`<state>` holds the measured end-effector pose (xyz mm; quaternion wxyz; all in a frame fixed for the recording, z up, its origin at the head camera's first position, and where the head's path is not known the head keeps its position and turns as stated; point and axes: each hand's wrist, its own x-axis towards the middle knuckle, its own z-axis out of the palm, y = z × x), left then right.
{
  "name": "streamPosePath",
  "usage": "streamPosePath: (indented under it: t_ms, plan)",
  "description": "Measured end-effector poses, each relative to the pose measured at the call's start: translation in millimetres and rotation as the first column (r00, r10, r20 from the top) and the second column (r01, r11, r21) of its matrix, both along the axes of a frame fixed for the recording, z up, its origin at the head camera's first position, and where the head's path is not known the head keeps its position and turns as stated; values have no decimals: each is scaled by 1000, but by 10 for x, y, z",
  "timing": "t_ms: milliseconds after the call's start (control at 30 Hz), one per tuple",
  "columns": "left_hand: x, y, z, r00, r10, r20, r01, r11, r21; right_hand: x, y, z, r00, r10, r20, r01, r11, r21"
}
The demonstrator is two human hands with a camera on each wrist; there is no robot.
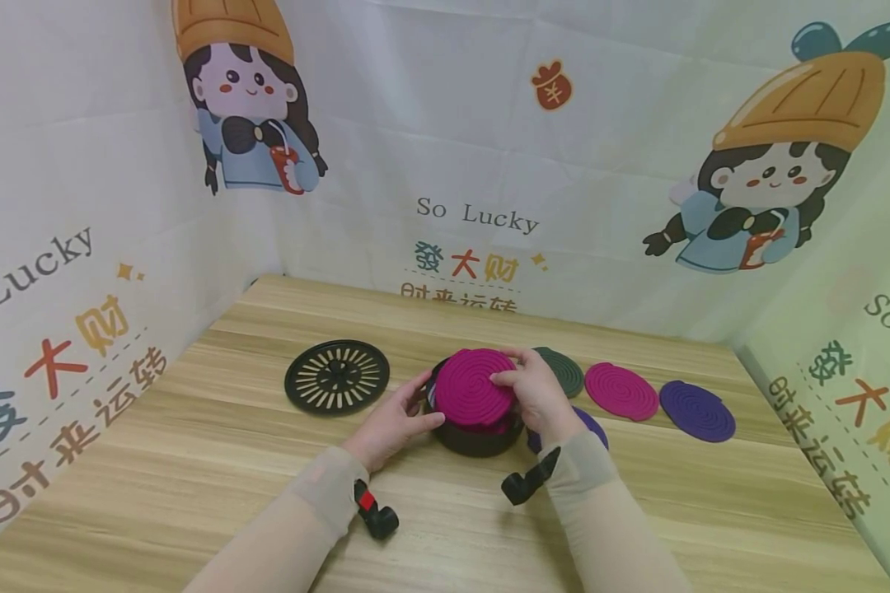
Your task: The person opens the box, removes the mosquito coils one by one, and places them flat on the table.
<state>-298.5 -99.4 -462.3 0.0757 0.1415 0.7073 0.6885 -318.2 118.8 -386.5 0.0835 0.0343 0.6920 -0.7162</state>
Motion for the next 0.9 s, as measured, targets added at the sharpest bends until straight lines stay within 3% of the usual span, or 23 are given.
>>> streamPosePath:
  t_ms: [400, 900]
  plan:
    - [1, -4, -6, 1000, 6, -7, -6, 1000, -25, 59, 475, 97, 1000, -8, -26, 3, 983, -184]
    - [26, 15, 19, 1000, 21, -18, -22, 1000, -14, 253, 1291, -13, 999, 14, -43, -29, 930, -367]
